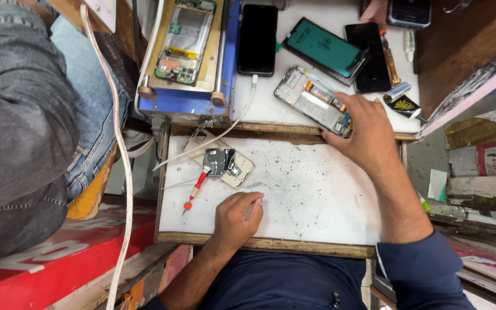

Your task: The person removes adhesive residue from the back of a smartphone chassis using fingers and a small tool. They then handle two phone screen assemblies, comparing them and wiping one with a tool. The person continues to clean the chassis and handle the screen parts.

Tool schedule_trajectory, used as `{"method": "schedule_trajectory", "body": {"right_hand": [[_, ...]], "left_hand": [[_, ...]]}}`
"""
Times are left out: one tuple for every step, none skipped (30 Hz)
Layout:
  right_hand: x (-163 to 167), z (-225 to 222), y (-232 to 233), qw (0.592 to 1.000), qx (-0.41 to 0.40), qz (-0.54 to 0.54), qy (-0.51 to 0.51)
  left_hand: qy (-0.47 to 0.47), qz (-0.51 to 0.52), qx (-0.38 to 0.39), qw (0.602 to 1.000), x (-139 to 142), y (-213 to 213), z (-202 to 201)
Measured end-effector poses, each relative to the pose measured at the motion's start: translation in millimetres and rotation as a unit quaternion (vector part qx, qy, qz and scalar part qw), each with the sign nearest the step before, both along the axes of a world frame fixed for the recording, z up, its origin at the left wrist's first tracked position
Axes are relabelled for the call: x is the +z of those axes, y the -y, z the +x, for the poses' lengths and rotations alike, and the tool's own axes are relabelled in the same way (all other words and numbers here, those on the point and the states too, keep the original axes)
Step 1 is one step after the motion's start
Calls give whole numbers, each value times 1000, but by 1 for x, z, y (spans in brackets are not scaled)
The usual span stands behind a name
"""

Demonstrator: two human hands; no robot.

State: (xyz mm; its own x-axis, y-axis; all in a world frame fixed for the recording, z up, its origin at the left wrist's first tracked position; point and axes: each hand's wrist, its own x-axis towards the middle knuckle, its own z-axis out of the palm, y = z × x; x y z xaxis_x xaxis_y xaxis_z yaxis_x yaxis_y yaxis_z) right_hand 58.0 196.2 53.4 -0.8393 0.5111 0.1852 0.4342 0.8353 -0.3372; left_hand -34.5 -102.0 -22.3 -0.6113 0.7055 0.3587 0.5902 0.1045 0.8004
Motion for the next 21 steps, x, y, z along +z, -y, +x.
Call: {"method": "schedule_trajectory", "body": {"right_hand": [[1, -3, -1, 1000, 17, 19, -1], [3, -5, -4, 999, 34, 37, -3], [5, -7, -8, 997, 50, 58, -7], [7, -9, -12, 996, 55, 69, -17], [9, -9, -18, 995, 60, 79, -26], [12, -11, -23, 993, 65, 91, -34], [13, -15, -30, 996, 46, 66, -50], [15, -21, -38, 997, 28, 40, -66], [16, -28, -46, 997, 9, 13, -80], [17, -37, -54, 999, -3, 11, -44], [16, -48, -62, 1000, -15, 11, -9], [17, -58, -69, 999, -27, 13, 23], [17, -68, -75, 998, -17, 38, 39], [17, -75, -80, 996, -6, 61, 58], [18, -82, -82, 993, 5, 86, 75], [20, -88, -84, 992, 0, 100, 74], [23, -91, -84, 991, -3, 114, 75], [27, -94, -83, 989, -7, 127, 76], [30, -97, -82, 985, -14, 143, 90], [34, -100, -81, 981, -22, 159, 104], [38, -101, -80, 977, -33, 175, 118]], "left_hand": [[6, -2, 3, 1000, 0, 1, 1], [5, -3, 1, 1000, 0, 1, 2], [2, -1, -2, 1000, 0, 2, 1], [-2, 1, -7, 1000, 0, 1, 1], [-4, 1, -8, 1000, 0, 1, 1], [-6, 1, -8, 1000, 0, 1, 1], [-9, 2, -8, 1000, 0, 1, 1], [-10, 1, -8, 1000, 0, 0, 1], [-9, -1, -9, 1000, 0, 0, 1], [-9, -3, -9, 1000, 0, 0, 1], [-9, 0, -11, 1000, 0, 0, 2], [-11, 4, -13, 1000, 0, 0, 1], [-13, 7, -14, 1000, 0, 0, 1], [-13, 5, -14, 1000, 0, 0, 2], [-15, 4, -15, 1000, 0, 0, 2], [-18, 5, -15, 1000, -1, 0, 1], [-20, 5, -16, 1000, -2, -1, 1], [-22, 5, -16, 1000, -2, -1, 1], [-24, 5, -17, 1000, -3, -1, 1], [-21, 6, -16, 1000, -3, -1, 1], [-18, 6, -18, 1000, -4, -1, 0]]}}
